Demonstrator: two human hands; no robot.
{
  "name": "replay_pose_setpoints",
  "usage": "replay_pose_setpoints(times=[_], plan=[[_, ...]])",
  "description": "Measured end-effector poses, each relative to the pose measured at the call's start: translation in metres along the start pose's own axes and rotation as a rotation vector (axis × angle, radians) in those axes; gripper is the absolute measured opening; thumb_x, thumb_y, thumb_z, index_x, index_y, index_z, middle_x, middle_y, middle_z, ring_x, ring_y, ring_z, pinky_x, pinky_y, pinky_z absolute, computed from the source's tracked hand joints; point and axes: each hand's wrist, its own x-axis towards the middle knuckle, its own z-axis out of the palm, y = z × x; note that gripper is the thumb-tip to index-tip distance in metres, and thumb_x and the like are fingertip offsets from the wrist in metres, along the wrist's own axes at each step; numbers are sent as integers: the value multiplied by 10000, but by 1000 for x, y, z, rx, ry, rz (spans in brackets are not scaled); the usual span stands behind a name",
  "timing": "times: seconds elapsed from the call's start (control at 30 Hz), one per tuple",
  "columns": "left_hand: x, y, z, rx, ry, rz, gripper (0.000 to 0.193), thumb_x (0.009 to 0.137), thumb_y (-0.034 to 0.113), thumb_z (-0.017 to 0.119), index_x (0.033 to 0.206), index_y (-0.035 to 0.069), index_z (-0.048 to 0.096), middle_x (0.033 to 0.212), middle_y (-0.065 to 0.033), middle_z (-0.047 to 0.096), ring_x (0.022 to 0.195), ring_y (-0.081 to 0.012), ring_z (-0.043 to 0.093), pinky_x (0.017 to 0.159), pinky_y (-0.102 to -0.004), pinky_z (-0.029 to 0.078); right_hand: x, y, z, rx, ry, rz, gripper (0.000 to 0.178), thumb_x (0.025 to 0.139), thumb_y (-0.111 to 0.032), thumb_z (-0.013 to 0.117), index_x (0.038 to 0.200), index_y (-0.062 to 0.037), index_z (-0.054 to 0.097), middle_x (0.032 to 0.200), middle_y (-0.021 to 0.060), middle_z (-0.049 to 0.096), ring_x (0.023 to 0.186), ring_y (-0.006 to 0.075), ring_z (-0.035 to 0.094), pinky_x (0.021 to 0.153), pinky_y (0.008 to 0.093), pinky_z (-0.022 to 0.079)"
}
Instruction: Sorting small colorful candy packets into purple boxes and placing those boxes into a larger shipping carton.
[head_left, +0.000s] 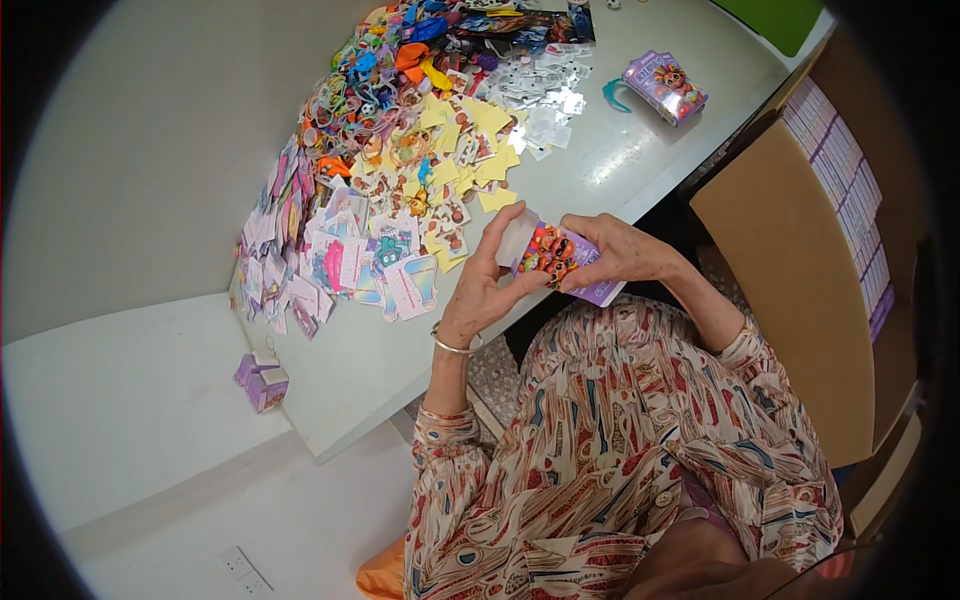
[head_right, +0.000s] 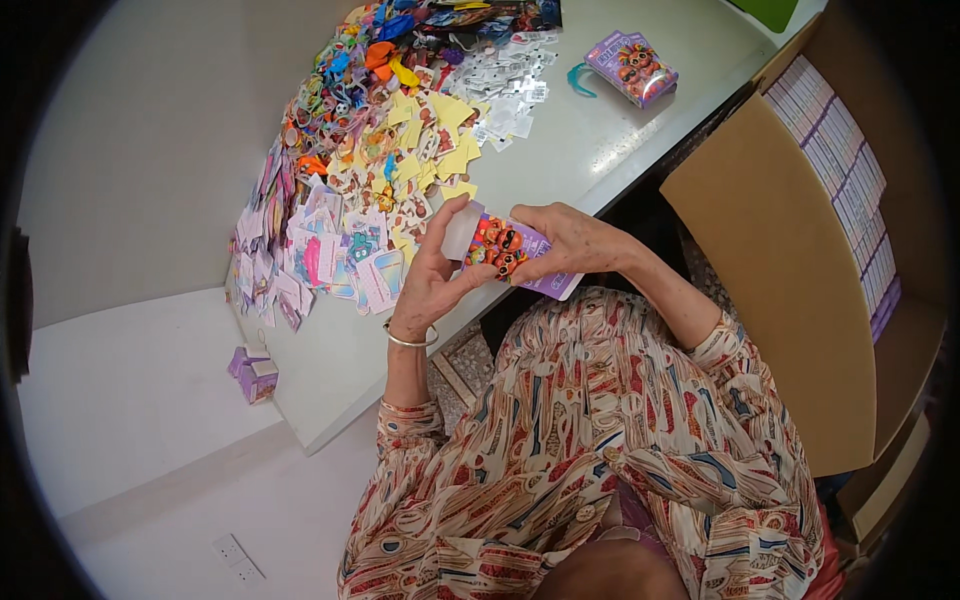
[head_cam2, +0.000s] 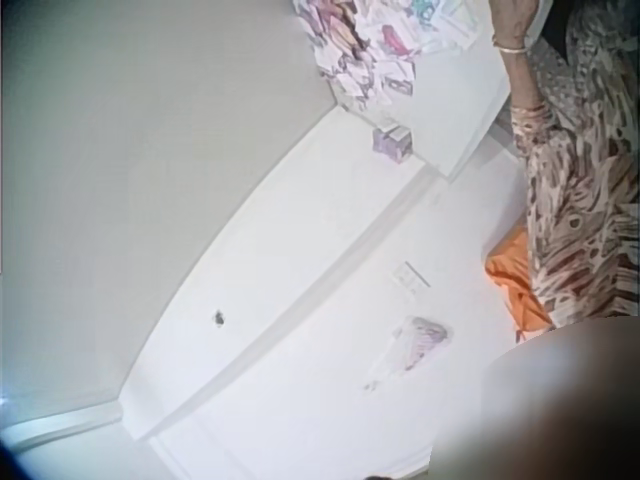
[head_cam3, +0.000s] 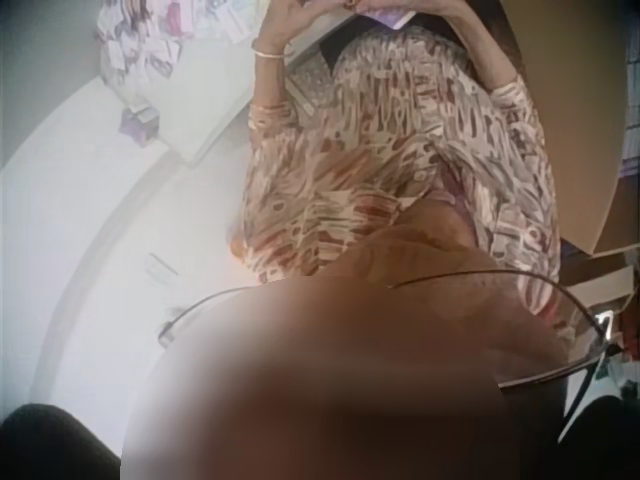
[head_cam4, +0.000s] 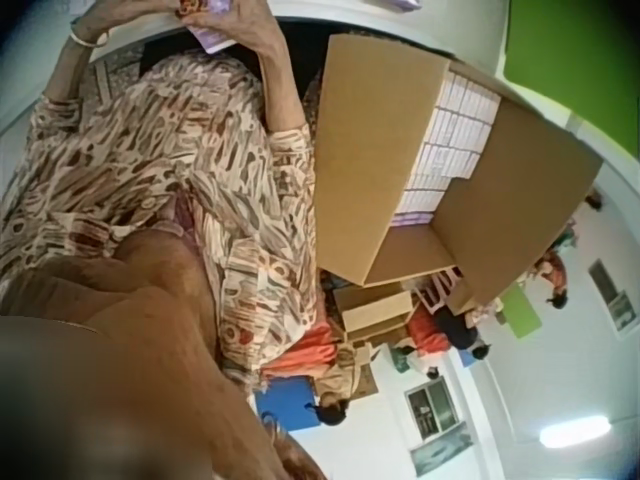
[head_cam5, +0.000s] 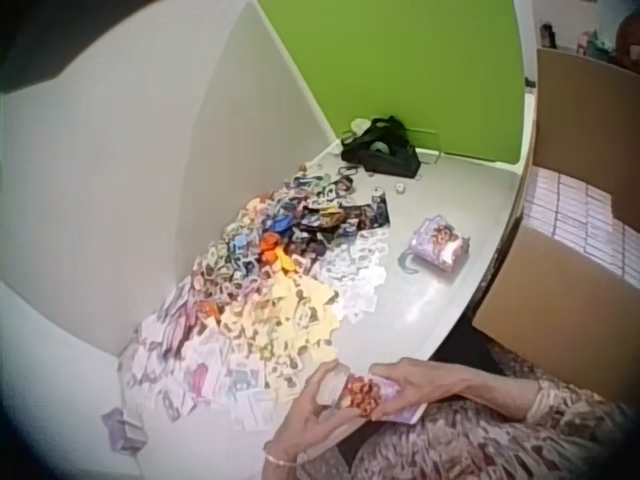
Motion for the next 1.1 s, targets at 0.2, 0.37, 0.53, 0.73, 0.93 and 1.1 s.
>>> replay_pose_setpoints(times=[0.2, 0.37, 0.53, 0.73, 0.93, 1.1], plan=[[0, -4, -2, 18, -43, 16, 784, 775, 125, 776, 1429, 86, 345, 1325, -107, 485, 1136, -172, 529, 894, -334, 504, -2, 7, 0, 48, -50, -60, 468, 731, -335, 781, 952, -4, 535, 755, 120, 615, 693, 193, 587, 654, 332, 462], [0, 7, 0, 33, -55, -33, 745, 781, -29, 731, 1403, 63, 331, 1264, -67, 414, 1108, -194, 544, 870, -300, 539, -6, 2, 0, -194, 13, -95, 471, 742, -313, 787, 973, -14, 506, 741, 153, 636, 653, 245, 597, 615, 338, 451], [-3, 6, 4, -9, -19, 4, 701, 793, -46, 710, 1386, 51, 350, 1237, -51, 421, 1086, -198, 559, 864, -310, 545, -4, 0, -1, -117, 2, -108, 486, 738, -322, 792, 976, -16, 499, 742, 156, 635, 654, 254, 598, 612, 346, 450], [0, 1, 3, 73, -84, -45, 616, 832, -26, 673, 1385, 30, 406, 1337, -99, 478, 1125, -158, 539, 890, -283, 503, -4, 9, -1, -53, -8, -98, 472, 740, -312, 788, 981, -10, 514, 777, 142, 638, 685, 223, 597, 645, 327, 460], [3, 14, 17, 444, 9, 149, 587, 872, 57, 648, 1392, -21, 388, 1360, -149, 498, 1152, -193, 549, 951, -308, 451, -3, 15, 7, 232, 32, -6, 428, 748, -262, 793, 1021, -22, 567, 902, 51, 636, 800, 106, 568, 731, 270, 467], [2, 19, 34, 396, 253, 186, 473, 879, 58, 606, 1327, -22, 478, 1244, -235, 565, 1136, -368, 565, 980, -356, 430, -2, 15, 5, 408, 46, 57, 491, 761, -193, 791, 1154, -7, 562, 941, -1, 644, 820, 61, 568, 750, 236, 483]])
